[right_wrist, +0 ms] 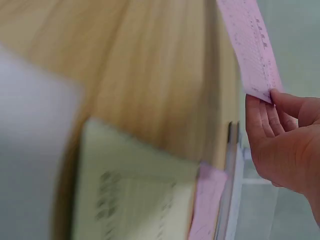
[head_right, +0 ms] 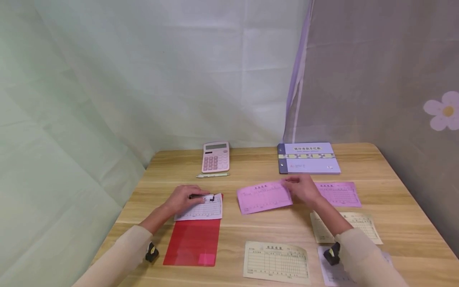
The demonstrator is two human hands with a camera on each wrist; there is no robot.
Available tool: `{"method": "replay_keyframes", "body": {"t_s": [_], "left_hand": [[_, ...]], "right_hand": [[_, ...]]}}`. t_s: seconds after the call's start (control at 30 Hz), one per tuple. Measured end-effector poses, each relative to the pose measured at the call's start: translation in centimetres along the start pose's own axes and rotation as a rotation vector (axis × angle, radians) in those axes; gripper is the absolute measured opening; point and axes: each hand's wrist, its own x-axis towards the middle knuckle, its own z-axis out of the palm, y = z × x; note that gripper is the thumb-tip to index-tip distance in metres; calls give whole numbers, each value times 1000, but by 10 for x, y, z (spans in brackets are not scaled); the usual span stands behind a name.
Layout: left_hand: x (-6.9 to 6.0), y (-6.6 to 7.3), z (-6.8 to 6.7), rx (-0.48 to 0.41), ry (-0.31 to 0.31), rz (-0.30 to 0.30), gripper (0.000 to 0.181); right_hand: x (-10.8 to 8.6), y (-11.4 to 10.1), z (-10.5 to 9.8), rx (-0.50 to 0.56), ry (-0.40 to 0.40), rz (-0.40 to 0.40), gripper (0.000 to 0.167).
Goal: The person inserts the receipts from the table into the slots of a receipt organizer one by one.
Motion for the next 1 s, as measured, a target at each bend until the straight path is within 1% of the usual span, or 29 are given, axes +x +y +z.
{"method": "replay_keyframes", "body": {"t_s": [0.1, 0.23, 0.37, 0.4, 0.5, 0.63, 0.73, 0.8, 0.87, 0.93, 1.0], "left_hand": [[0, -1, 0, 18, 2, 18, 35], [1, -2, 0, 25, 7, 30, 34], [1, -3, 0, 11, 6, 32, 33], [1, -3, 0, 9, 6, 35, 32], [1, -3, -1, 1, 6, 37, 33], [1, -2, -1, 1, 3, 31, 34], [0, 0, -1, 8, -3, 22, 35], [0, 0, -1, 11, -5, 17, 35], [0, 0, 0, 10, -7, 11, 35], [0, 0, 0, 6, -11, 0, 35], [0, 0, 0, 4, -15, -5, 36]], "right_hand": [[4, -9, 6, 59, -18, 8, 35], [8, -22, 22, 165, -75, 46, 36], [8, -29, 47, 269, -162, 71, 33], [7, -29, 54, 283, -184, 75, 32], [6, -30, 76, 297, -217, 101, 27], [5, -30, 102, 272, -231, 128, 25], [5, -32, 115, 196, -224, 111, 24], [5, -33, 120, 119, -209, 77, 22], [5, -35, 124, 39, -183, 26, 18], [5, -36, 127, -20, -155, -8, 13], [6, -38, 130, -51, -133, -33, 11]]}}
